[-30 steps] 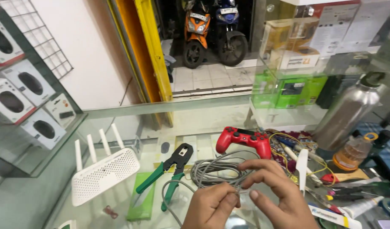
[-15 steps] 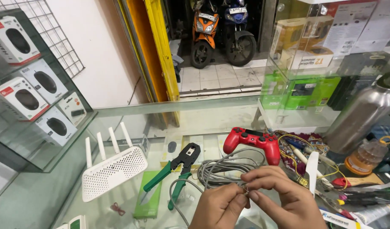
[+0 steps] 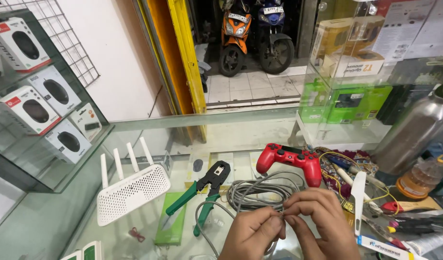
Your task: Terminating a network cable by stripping insulation and arranging wires for an RJ45 connector
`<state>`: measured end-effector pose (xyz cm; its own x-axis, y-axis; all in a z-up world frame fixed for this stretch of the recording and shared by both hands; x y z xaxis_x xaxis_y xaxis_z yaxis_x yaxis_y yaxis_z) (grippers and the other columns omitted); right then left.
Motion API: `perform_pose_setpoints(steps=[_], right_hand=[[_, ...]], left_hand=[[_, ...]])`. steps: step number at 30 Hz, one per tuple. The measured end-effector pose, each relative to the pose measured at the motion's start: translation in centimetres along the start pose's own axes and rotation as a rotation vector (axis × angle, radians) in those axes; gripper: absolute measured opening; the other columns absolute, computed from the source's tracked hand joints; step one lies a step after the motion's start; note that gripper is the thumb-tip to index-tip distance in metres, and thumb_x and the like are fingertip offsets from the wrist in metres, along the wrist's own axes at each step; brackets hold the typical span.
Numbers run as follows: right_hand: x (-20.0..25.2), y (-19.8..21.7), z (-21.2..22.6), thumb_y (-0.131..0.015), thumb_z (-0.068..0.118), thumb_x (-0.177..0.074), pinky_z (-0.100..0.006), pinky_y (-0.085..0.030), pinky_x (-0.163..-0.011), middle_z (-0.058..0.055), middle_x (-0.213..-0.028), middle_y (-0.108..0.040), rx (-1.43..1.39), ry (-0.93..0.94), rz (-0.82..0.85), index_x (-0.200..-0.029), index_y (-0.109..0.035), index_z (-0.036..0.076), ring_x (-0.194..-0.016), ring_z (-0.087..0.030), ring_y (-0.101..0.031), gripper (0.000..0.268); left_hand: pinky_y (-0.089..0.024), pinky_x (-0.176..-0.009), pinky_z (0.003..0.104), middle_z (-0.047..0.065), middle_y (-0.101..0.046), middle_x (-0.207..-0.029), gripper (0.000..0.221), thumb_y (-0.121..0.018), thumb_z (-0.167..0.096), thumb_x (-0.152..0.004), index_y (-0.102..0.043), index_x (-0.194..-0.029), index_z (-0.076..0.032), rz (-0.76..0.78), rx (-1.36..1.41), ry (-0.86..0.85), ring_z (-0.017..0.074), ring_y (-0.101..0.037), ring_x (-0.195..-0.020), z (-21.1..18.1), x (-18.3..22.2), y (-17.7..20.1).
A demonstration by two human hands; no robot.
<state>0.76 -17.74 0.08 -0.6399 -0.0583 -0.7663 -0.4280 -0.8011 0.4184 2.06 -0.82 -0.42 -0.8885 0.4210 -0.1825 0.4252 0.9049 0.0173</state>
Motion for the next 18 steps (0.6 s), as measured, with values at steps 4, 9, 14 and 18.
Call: perform_pose_setpoints(steps=[4, 9, 14, 18], right_hand=[[0.1, -0.5, -1.0, -0.066, 0.015, -0.092, -0.030, -0.051, -0.093, -0.004, -0.097, -0.073, -0.234, -0.145, 0.031, -0.086, -0.068, 0.010, -0.100, -0.016, -0.068, 0.008], [0.3, -0.4, -1.5, -0.073, 0.011, -0.089, -0.032, -0.054, -0.092, -0.009, -0.099, -0.076, -0.534, -0.414, 0.136, -0.085, -0.074, 0.006, -0.101, -0.018, -0.072, 0.007], [0.2, 0.3, -1.1, -0.064, 0.016, -0.093, -0.035, -0.051, -0.100, -0.011, -0.109, -0.077, -0.570, -0.409, 0.096, -0.097, -0.074, 0.003, -0.112, -0.021, -0.071, 0.017], [0.0, 0.5, -0.8, -0.049, 0.038, -0.100, -0.034, -0.041, -0.087, -0.018, -0.125, -0.077, -0.760, -0.378, 0.108, -0.107, -0.074, -0.001, -0.120, -0.025, -0.067, 0.046]], left_hand=[[-0.030, -0.061, 0.026, -0.003, -0.048, -0.064, 0.027, -0.059, -0.026, -0.099, -0.064, -0.079, -0.009, -0.009, 0.098, 0.083, 0.0080, -0.039, -0.061, 0.8, -0.3, 0.1], [-0.031, -0.063, 0.027, 0.000, -0.048, -0.066, 0.027, -0.054, -0.023, -0.097, -0.058, -0.075, -0.008, 0.039, 0.142, 0.063, 0.0104, -0.041, -0.064, 0.4, -0.2, 0.2], [-0.028, -0.058, 0.025, 0.000, -0.046, -0.064, 0.030, -0.055, -0.027, -0.100, -0.060, -0.079, -0.008, 0.084, 0.205, 0.036, 0.0088, -0.039, -0.060, 1.3, -0.1, 0.2], [-0.026, -0.059, 0.024, 0.001, -0.053, -0.073, 0.032, -0.057, -0.032, -0.104, -0.058, -0.085, -0.006, 0.166, 0.312, -0.060, 0.0076, -0.039, -0.062, 1.7, 0.3, 0.1]])
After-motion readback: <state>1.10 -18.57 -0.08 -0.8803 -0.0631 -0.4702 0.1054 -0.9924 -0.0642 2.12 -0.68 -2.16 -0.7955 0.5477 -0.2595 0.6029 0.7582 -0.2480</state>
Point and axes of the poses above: each hand's wrist, its own x-axis away from the middle knuckle, its own y-axis out of the back of the hand, z = x × y, the point moved 2 cm from there along -x, towards the middle knuckle
